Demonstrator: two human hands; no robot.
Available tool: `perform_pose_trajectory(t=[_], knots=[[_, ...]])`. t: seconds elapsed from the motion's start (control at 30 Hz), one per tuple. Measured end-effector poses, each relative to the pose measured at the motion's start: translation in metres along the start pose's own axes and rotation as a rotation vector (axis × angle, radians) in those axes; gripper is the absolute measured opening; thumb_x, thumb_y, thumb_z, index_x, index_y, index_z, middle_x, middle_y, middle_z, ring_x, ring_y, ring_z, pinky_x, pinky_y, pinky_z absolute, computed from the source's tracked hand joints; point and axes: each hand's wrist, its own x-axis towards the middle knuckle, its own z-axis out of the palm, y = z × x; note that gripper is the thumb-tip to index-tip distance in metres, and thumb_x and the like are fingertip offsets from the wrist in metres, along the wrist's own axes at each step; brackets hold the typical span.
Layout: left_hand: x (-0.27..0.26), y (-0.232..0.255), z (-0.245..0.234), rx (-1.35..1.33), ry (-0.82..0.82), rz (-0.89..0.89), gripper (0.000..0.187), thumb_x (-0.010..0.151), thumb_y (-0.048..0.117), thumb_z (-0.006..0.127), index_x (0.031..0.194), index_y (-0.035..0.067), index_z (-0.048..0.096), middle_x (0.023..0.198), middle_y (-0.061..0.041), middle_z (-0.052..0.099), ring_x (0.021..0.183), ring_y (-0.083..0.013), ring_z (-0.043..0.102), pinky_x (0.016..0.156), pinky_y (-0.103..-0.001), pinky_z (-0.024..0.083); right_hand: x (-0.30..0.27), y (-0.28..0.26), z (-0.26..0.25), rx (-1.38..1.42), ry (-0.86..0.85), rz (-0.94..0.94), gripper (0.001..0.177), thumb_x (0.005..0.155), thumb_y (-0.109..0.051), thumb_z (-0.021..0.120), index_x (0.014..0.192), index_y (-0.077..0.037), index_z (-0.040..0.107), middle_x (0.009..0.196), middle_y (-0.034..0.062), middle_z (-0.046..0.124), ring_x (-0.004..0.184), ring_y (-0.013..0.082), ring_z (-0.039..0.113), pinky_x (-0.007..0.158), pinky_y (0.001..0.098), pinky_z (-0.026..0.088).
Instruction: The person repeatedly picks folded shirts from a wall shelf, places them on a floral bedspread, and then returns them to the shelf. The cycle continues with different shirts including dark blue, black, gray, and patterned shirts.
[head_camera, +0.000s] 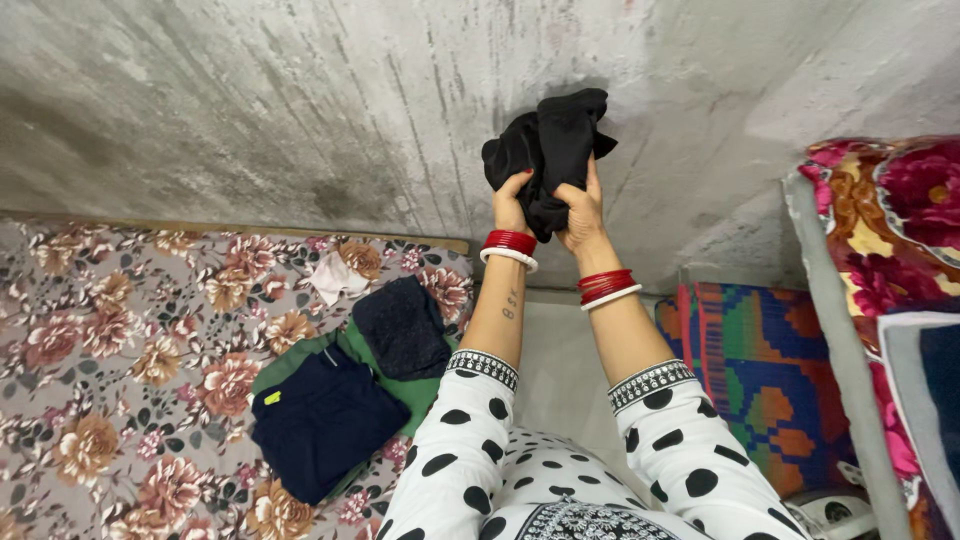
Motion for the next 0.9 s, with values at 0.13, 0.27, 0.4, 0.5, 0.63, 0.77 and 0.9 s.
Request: perform_pose_trajectory(t=[0.13,0.27,0.4,0.5,0.63,0.77,0.9], knots=[[0.008,0.017,-0.020,0.023,0.045,0.043,0.042,0.081,0.006,0.070,0.122,-0.006,0.064,0.110,-0.016,0.071,0.094,-0.0304,0.071,0.085,-0.041,0.060,0.004,0.020,0.014,0.007,-0.051,0.015,0.091,0.077,0.014,0.052,0.162,-0.015,0.035,0.138,0.0123,0.060,0.115,0.0268,0.066,0.093,0.0371,0.060],[0.018,0.035,-0.039,-0.010,0.043,-0.002,0.041,0.084,0.008,0.070,0.122,-0.009,0.064,0.109,-0.018,0.071,0.093,-0.0314,0.071,0.085,-0.041,0.060,0.009,0.041,0.025,-0.004,-0.050,0.026,0.092,0.077,0.014,0.052,0.162,-0.016,0.035,0.137,0.0122,0.060,0.113,0.0263,0.066,0.089,0.0364,0.059],[0.017,0.052,-0.051,0.006,0.038,0.072,0.042,0.083,0.007,0.069,0.122,-0.007,0.064,0.109,-0.017,0.072,0.094,-0.0299,0.072,0.086,-0.040,0.060,0.013,0.060,0.034,-0.004,-0.047,0.051,0.091,0.077,0.014,0.053,0.162,-0.015,0.034,0.136,0.0118,0.060,0.112,0.0255,0.066,0.090,0.0362,0.059],[0.021,0.060,-0.062,-0.010,0.047,0.092,0.040,0.084,0.007,0.069,0.121,-0.007,0.065,0.108,-0.017,0.072,0.093,-0.0312,0.071,0.086,-0.041,0.060,0.013,0.073,0.042,-0.007,-0.095,0.014,0.090,0.078,0.013,0.052,0.163,-0.012,0.035,0.136,0.0146,0.061,0.112,0.0274,0.067,0.091,0.0372,0.060],[0.026,0.080,-0.074,-0.089,0.021,0.001,0.037,0.085,0.008,0.067,0.118,-0.007,0.066,0.109,-0.018,0.072,0.095,-0.0313,0.072,0.087,-0.041,0.060,0.013,0.085,0.060,-0.021,-0.104,0.060,0.092,0.076,0.013,0.051,0.162,-0.013,0.033,0.139,0.0133,0.060,0.113,0.0266,0.067,0.090,0.0363,0.060],[0.012,0.101,-0.083,-0.048,0.079,0.090,0.034,0.085,0.007,0.067,0.117,-0.005,0.068,0.108,-0.015,0.072,0.095,-0.0297,0.071,0.085,-0.041,0.059,0.007,0.099,0.074,-0.012,-0.107,0.109,0.092,0.076,0.014,0.051,0.162,-0.014,0.033,0.139,0.0128,0.059,0.113,0.0264,0.066,0.089,0.0367,0.059],[0.007,0.124,-0.093,-0.082,0.082,0.081,0.030,0.089,0.009,0.068,0.114,-0.007,0.068,0.108,-0.015,0.072,0.095,-0.0298,0.071,0.085,-0.041,0.059,0.005,0.115,0.092,0.003,-0.150,0.136,0.092,0.075,0.015,0.050,0.161,-0.013,0.034,0.138,0.0140,0.059,0.113,0.0272,0.066,0.090,0.0370,0.059]])
